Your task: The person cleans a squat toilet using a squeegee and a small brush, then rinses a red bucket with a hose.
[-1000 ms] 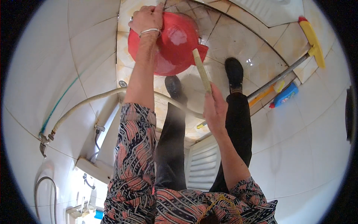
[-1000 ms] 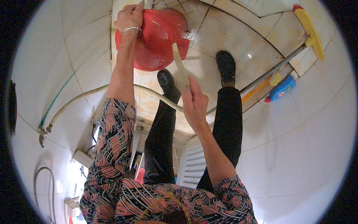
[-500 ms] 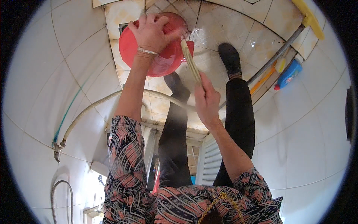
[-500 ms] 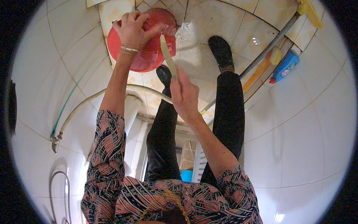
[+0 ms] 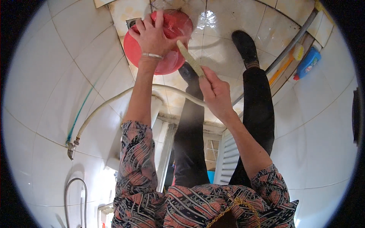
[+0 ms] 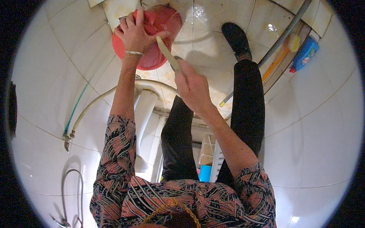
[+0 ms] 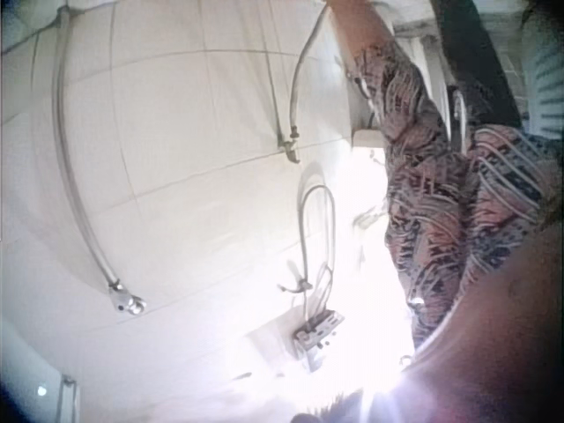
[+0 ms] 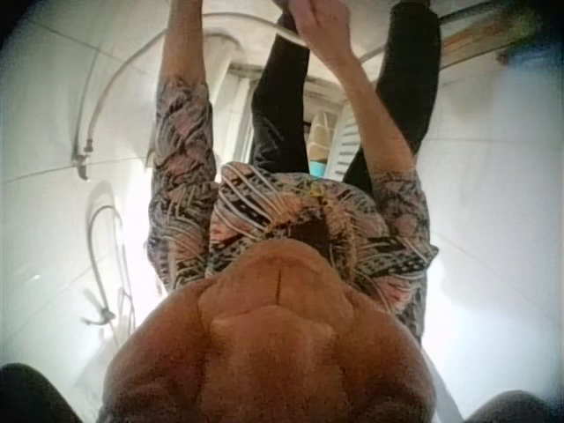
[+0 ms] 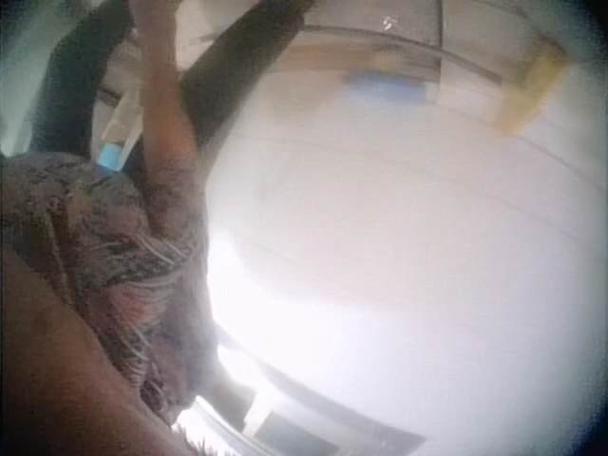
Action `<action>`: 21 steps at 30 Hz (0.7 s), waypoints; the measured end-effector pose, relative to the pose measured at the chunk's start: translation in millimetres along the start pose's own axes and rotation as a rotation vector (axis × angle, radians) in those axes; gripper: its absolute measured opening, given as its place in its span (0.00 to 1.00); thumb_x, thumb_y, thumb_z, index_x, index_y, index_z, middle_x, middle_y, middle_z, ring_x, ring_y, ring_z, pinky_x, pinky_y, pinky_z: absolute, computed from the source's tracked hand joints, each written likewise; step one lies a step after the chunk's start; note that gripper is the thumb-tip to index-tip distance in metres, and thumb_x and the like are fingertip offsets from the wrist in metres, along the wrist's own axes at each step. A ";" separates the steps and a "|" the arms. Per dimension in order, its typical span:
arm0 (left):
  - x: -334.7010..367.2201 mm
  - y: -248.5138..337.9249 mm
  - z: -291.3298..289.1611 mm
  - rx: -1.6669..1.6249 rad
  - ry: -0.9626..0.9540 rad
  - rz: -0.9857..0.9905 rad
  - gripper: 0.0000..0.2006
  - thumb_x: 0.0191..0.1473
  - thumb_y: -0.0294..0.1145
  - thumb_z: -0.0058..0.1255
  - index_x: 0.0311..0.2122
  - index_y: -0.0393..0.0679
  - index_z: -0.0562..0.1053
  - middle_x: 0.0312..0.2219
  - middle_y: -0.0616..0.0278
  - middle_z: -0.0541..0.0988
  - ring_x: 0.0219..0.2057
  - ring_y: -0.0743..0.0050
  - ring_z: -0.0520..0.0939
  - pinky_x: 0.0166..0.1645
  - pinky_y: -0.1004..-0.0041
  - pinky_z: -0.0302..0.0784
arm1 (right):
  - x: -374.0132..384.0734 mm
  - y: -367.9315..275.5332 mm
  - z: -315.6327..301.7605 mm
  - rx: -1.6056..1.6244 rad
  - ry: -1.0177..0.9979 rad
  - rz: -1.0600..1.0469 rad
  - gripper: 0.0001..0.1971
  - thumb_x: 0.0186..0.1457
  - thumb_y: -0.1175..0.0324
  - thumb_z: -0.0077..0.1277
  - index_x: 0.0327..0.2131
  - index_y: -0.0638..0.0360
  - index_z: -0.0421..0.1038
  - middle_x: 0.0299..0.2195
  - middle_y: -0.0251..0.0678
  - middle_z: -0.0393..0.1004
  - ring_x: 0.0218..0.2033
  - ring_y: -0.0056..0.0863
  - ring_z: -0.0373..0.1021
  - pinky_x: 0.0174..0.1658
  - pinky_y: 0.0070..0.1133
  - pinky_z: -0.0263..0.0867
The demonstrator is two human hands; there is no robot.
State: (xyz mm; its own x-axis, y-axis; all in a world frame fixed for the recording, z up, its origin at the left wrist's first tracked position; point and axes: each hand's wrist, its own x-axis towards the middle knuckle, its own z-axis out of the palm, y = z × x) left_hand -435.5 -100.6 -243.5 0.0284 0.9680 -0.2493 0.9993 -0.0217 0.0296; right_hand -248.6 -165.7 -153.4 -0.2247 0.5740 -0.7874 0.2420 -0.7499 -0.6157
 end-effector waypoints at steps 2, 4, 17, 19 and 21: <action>8.2 7.0 -0.8 -0.022 -0.001 -0.074 0.37 0.21 0.64 0.49 0.41 0.56 0.62 0.34 0.61 0.67 0.39 0.64 0.64 0.39 0.58 0.51 | -0.4 4.7 0.9 -0.046 -0.041 0.014 0.11 0.46 0.69 0.33 0.35 0.60 0.59 0.14 0.42 0.61 0.14 0.34 0.60 0.20 0.24 0.57; 14.8 4.3 5.2 -0.069 -0.054 -0.182 0.35 0.21 0.63 0.49 0.39 0.55 0.65 0.32 0.62 0.68 0.38 0.65 0.64 0.40 0.57 0.51 | -1.7 8.7 0.7 -0.094 -0.080 0.025 0.11 0.45 0.69 0.33 0.34 0.60 0.59 0.14 0.45 0.62 0.15 0.40 0.61 0.20 0.28 0.57; -18.4 -23.5 12.3 0.244 0.026 -0.044 0.31 0.26 0.66 0.44 0.33 0.53 0.70 0.44 0.63 0.61 0.47 0.51 0.55 0.45 0.53 0.51 | -4.3 4.7 1.8 -0.155 -0.043 0.005 0.11 0.45 0.68 0.35 0.34 0.60 0.59 0.14 0.49 0.63 0.17 0.44 0.63 0.21 0.31 0.57; -19.8 -13.0 16.8 -0.035 -0.116 -0.158 0.30 0.25 0.65 0.46 0.34 0.55 0.70 0.42 0.64 0.64 0.46 0.54 0.57 0.47 0.57 0.50 | -5.5 5.0 1.9 -0.145 -0.018 -0.003 0.12 0.45 0.68 0.35 0.35 0.60 0.59 0.14 0.49 0.63 0.17 0.44 0.63 0.21 0.31 0.57; -15.0 -10.5 17.6 -0.345 -0.273 -0.418 0.30 0.23 0.63 0.48 0.34 0.55 0.70 0.41 0.65 0.64 0.47 0.58 0.55 0.47 0.57 0.48 | -4.6 5.5 -1.4 -0.147 -0.009 0.021 0.13 0.45 0.69 0.35 0.36 0.60 0.59 0.14 0.48 0.63 0.17 0.42 0.63 0.21 0.29 0.58</action>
State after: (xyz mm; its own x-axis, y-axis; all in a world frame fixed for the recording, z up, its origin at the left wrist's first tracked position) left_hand -446.0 -119.4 -257.1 -0.3139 0.7772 -0.5454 0.8635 0.4726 0.1763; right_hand -244.9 -172.0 -153.3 -0.2267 0.5553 -0.8001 0.3822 -0.7049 -0.5975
